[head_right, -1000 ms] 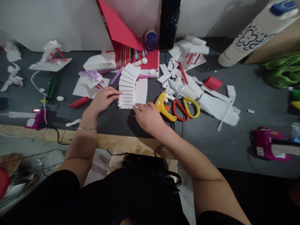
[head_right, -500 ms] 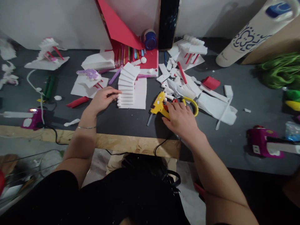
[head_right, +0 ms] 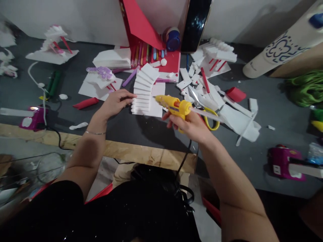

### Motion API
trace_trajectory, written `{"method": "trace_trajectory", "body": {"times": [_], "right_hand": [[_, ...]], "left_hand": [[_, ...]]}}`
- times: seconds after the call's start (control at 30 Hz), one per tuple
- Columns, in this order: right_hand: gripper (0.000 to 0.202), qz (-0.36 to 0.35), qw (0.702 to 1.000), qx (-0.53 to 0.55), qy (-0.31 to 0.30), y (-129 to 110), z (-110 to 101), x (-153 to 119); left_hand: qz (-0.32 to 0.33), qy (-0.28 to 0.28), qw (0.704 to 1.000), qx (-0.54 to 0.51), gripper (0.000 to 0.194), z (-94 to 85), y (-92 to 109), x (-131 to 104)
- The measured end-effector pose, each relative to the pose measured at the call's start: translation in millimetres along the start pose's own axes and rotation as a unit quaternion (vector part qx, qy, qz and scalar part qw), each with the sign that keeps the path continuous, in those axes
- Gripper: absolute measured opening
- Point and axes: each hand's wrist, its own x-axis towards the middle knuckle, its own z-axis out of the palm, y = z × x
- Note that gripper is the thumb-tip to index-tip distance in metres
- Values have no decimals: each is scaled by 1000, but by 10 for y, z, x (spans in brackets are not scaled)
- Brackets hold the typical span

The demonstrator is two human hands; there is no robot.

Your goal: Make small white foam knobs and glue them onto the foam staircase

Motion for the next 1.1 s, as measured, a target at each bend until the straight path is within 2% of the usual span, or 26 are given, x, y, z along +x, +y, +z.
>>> {"method": "trace_trajectory", "body": {"times": [0.1,0.2,0.3,0.43,0.63,1.1], "right_hand": [[36,61,991,117,-21,-50,290,204],[39,89,986,137,-27,-22,518,371],[39,109,983,146,-32,19,635,448],[37,133,981,138,-38,37,680,472],[33,131,982,135,-21,87,696,487],[43,126,986,104,-33,116,719,509]], "left_hand": [[-1,-3,1000,-5,24,4,-2,6],[7,-8,1000,-6,24,8,-5,6],[28,-10,1000,3,23,12,-15,3],[47,-9,999,13,23,16,-18,-6],[53,-8,998,34,27,10,2,-12],[52,-11,998,40,26,7,-11,-11]]}}
